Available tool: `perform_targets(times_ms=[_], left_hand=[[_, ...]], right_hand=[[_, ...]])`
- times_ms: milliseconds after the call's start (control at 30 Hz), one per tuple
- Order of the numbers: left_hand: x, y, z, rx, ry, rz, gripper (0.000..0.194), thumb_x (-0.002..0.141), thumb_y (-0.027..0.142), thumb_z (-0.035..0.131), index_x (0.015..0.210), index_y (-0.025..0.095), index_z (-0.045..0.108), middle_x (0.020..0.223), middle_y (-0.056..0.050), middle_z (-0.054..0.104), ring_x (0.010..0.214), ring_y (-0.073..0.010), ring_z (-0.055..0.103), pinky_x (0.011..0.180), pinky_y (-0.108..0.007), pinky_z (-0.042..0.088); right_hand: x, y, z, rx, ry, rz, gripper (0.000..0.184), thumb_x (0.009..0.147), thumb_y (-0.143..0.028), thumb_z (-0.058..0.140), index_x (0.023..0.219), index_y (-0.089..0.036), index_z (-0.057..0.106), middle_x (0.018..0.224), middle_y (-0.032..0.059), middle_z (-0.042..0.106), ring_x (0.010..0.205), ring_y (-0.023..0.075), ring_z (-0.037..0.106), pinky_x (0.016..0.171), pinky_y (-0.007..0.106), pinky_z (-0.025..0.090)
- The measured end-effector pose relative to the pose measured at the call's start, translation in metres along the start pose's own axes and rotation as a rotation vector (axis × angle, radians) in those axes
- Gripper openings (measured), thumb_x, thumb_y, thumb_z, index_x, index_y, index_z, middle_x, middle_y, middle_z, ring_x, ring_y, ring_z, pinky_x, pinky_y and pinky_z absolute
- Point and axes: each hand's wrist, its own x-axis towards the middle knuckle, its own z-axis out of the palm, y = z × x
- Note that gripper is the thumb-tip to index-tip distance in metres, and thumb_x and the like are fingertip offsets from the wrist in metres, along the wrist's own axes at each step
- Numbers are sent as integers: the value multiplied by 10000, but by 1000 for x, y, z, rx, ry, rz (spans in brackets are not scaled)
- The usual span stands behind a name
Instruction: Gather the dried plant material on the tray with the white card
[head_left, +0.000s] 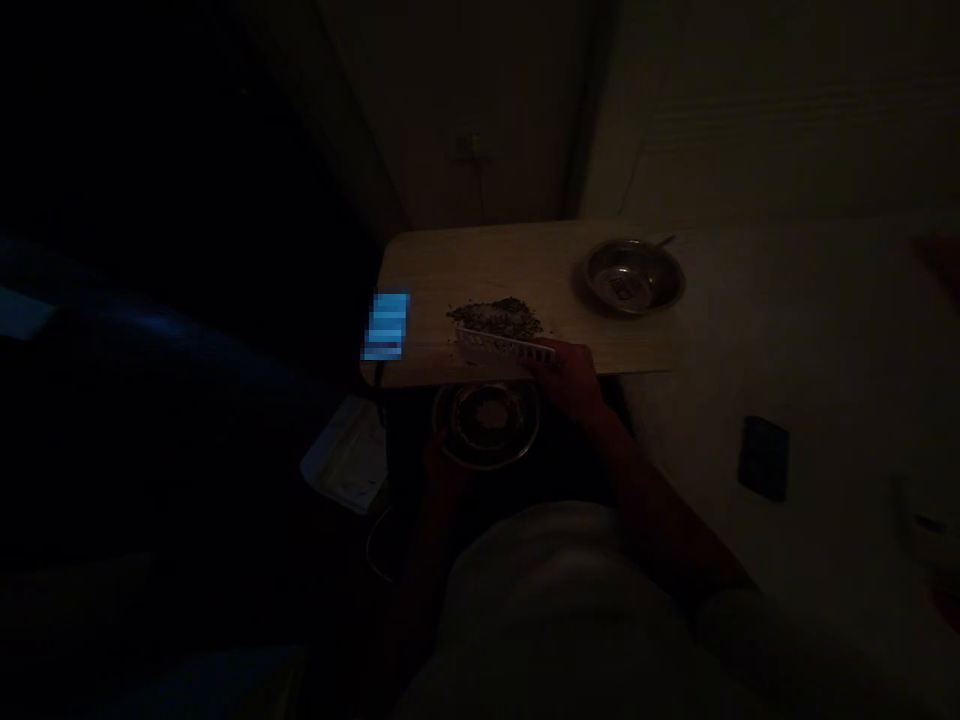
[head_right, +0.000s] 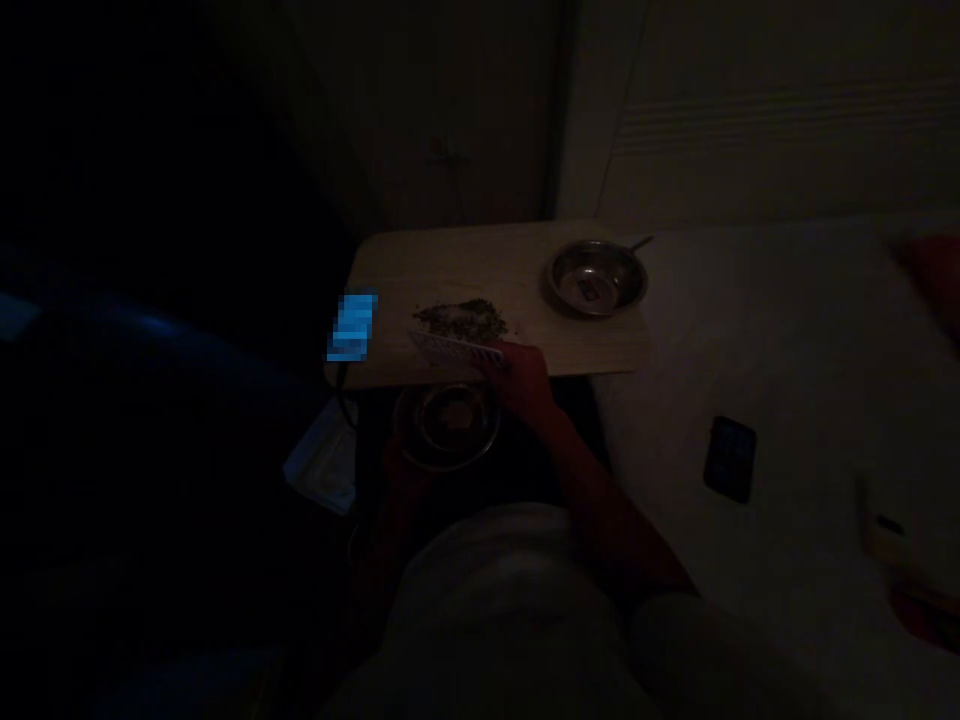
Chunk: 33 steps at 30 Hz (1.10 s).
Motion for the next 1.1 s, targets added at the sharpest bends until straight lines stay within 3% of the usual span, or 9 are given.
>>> perform_targets(times_ms=[600, 733, 867, 1100], left_hand=[[-5, 2, 7, -44, -8, -53, 345, 808, 280, 520, 1075, 140, 687, 1001, -103, 743, 1151, -305, 600, 1029, -469, 414], [-6, 3, 9, -41, 20, -34, 350, 810, 263, 513, 1095, 154, 681, 1000, -93, 744, 1175, -298, 585, 1042, -468, 403], [-6, 2, 9, -30, -39, -30, 363, 806, 285, 521, 1105, 151, 680, 1056, -105, 732, 1195, -314, 569, 1043, -489, 400], [-5, 0, 6, -25, -39, 1, 346, 787, 280, 543, 1080, 164, 688, 1080, -99, 726, 1253, -312, 520, 1066, -493, 376]], right_hand=[[1, -6, 1, 7, -42, -61, 182, 840, -308, 630, 916, -190, 746, 842, 47, 746, 714, 172, 655, 659, 256, 436], [1, -6, 0, 18, -57, -68, 178, 838, -306, 630, 911, -193, 747, 831, 42, 745, 701, 169, 655, 650, 253, 439], [0, -7, -1, 41, -63, -78, 174, 832, -290, 637, 916, -186, 748, 834, 43, 747, 711, 170, 660, 657, 249, 443], [-1, -6, -3, 70, -89, -61, 185, 825, -305, 644, 890, -167, 749, 798, 37, 737, 671, 152, 638, 621, 235, 424]])
